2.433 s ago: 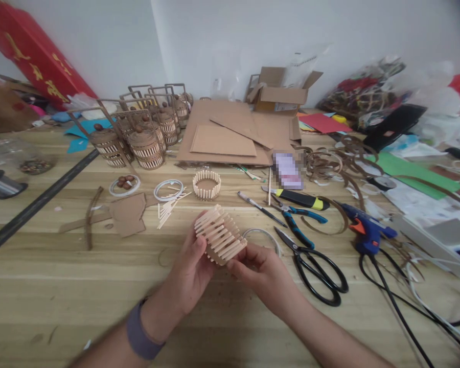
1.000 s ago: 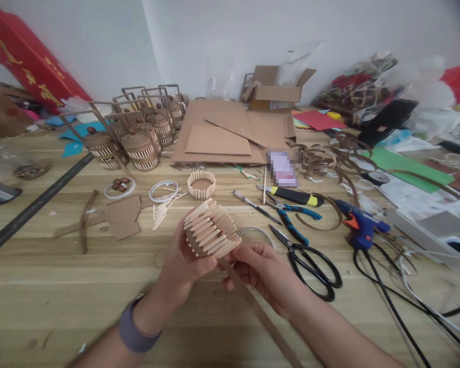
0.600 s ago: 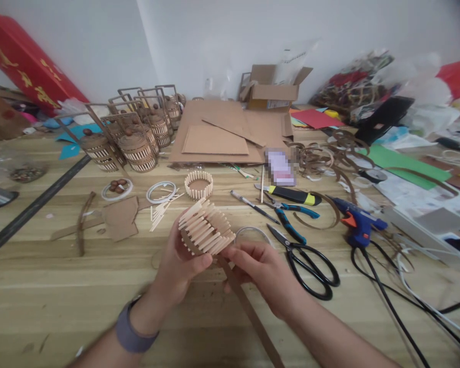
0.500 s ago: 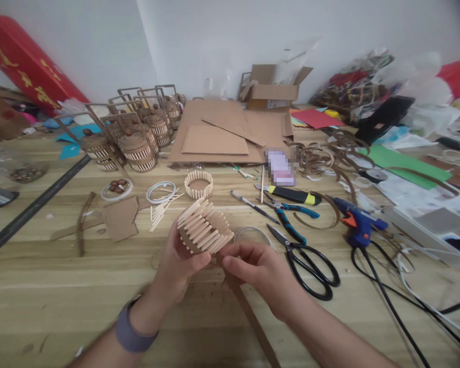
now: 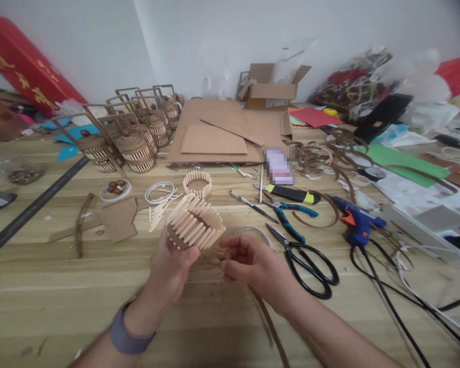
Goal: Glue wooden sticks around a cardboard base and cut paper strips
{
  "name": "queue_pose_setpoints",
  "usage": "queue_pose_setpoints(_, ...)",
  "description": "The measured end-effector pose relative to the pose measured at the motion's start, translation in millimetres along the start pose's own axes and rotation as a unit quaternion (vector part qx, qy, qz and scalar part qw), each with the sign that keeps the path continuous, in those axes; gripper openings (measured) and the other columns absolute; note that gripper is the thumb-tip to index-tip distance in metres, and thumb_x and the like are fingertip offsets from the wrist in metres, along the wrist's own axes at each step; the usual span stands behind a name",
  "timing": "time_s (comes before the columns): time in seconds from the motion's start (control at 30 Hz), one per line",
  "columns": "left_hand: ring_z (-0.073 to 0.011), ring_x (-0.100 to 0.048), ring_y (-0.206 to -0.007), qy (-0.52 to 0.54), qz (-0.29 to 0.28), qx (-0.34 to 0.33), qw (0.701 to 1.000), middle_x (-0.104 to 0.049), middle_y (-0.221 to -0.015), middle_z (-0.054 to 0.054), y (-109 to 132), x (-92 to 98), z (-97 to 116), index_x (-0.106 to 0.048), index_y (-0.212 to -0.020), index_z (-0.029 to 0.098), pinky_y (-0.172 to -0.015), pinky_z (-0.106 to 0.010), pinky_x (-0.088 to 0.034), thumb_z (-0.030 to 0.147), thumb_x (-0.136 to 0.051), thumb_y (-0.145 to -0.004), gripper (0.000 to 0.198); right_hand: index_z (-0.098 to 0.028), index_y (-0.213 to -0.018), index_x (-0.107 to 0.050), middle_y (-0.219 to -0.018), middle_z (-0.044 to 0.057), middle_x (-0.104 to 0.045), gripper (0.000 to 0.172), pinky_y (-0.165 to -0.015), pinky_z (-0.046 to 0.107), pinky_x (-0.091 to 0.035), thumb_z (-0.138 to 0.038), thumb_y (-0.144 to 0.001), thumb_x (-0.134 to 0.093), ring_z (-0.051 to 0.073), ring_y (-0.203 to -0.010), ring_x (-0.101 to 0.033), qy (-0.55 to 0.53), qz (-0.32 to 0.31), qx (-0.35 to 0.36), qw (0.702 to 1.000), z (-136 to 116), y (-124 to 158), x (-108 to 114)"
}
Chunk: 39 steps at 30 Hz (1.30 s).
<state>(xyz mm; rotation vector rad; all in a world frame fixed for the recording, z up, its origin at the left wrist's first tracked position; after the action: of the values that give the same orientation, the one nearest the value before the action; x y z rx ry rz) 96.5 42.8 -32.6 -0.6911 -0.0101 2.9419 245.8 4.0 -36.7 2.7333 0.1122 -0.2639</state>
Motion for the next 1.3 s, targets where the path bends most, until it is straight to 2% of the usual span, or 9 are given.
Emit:
queue_pose_setpoints(0.13, -0.0257, -0.067, -0.101, 0.032, -0.003, -0.002, 0.999, -0.071, -0.109, -0.006, -4.6, -1.8, 6.4, -0.062, -0.111, 0.023, -0.089, -0.036, -0.053, 0.037, -0.086, -0.062, 0.057, -0.02, -0.07, -0.061, -0.063, -0.005, -0.059, 0.028, -0.058, 0.024, -0.042, -0.035, -0.057, -0.081, 0.011, -0.059, -0.053, 0.031, -0.008, 0.013, 0.999, -0.4, -3.2, 1.6)
queue_pose_setpoints(0.3, -0.0271, -0.067, -0.099, 0.053, -0.027, 0.042, 0.997, -0.071, -0.107, -0.006, -4.2, -5.2, 0.3, -0.061, -0.117, 0.023, -0.083, -0.036, -0.055, 0.041, -0.083, -0.066, 0.058, -0.02, -0.065, -0.058, -0.062, -0.003, -0.055, 0.03, -0.057, 0.026, -0.035, -0.046, -0.065, -0.075, 0.013, -0.06, -0.047, 0.112, -0.006, 0.054, 0.992, -3.4, -4.2, 3.9)
queue_pose_setpoints(0.53, -0.0265, -0.067, -0.094, 0.074, -0.027, 0.11, 0.991, -0.072, -0.096, -0.006, 1.6, -1.4, -13.2, -0.064, -0.116, 0.022, -0.08, -0.037, -0.056, 0.042, -0.081, -0.068, 0.055, -0.022, -0.064, -0.06, -0.063, -0.002, -0.058, 0.023, -0.06, 0.028, -0.035, -0.041, -0.074, -0.066, 0.015, -0.064, -0.05, 0.228, 0.026, 0.115, 0.966, -15.9, -1.2, 7.4)
queue_pose_setpoints(0.73, -0.0257, -0.068, -0.095, 0.088, -0.081, 0.133, 0.984, -0.073, -0.102, -0.007, 4.4, -14.0, -12.7, -0.071, -0.1, 0.019, -0.083, -0.037, -0.055, 0.047, -0.081, -0.067, 0.045, -0.02, -0.067, -0.063, -0.066, 0.0, -0.063, 0.023, -0.062, 0.028, -0.039, -0.041, -0.076, -0.065, 0.016, -0.066, -0.054, 0.227, 0.026, 0.126, 0.965, -16.2, -2.0, 7.7)
queue_pose_setpoints(1.0, -0.0243, -0.068, -0.099, 0.116, -0.105, 0.126, 0.98, -0.074, -0.106, -0.005, 7.8, -22.7, -12.0, -0.075, -0.1, 0.023, -0.087, -0.035, -0.055, 0.044, -0.079, -0.07, 0.037, -0.021, -0.068, -0.066, -0.069, 0.001, -0.067, 0.02, -0.063, 0.028, -0.04, -0.039, -0.075, -0.067, 0.018, -0.069, -0.058, 0.219, 0.032, 0.132, 0.966, -16.3, -2.1, 8.1)
queue_pose_setpoints(1.2, -0.0273, -0.068, -0.097, 0.115, -0.14, 0.11, 0.977, -0.075, -0.09, -0.004, 9.2, -31.4, -7.9, -0.075, -0.098, 0.023, -0.091, -0.04, -0.052, 0.047, -0.077, -0.073, 0.035, -0.021, -0.066, -0.067, -0.069, 0.001, -0.07, 0.017, -0.064, 0.027, -0.043, -0.036, -0.074, -0.071, 0.019, -0.071, -0.062, 0.229, 0.054, 0.137, 0.962, -17.2, -0.3, 10.0)
queue_pose_setpoints(1.3, -0.028, -0.067, -0.101, 0.113, -0.146, 0.105, 0.977, -0.075, -0.09, -0.004, 8.7, -32.7, -6.9, -0.074, -0.1, 0.022, -0.096, -0.042, -0.05, 0.047, -0.077, -0.073, 0.036, -0.022, -0.07, -0.069, -0.072, 0.002, -0.071, 0.017, -0.065, 0.028, -0.044, -0.037, -0.076, -0.07, 0.02, -0.072, -0.064, 0.255, 0.078, 0.158, 0.951, -20.0, 2.0, 10.8)
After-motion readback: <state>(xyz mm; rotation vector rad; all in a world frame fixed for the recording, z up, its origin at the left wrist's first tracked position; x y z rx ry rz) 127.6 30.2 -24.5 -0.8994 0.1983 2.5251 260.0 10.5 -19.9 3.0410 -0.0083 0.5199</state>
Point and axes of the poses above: each hand's wrist, its own y-axis away from the middle knuckle, its own x-axis out of the back of the hand, z = x × y, the point moved 7 cm from there along -y, towards the middle knuckle
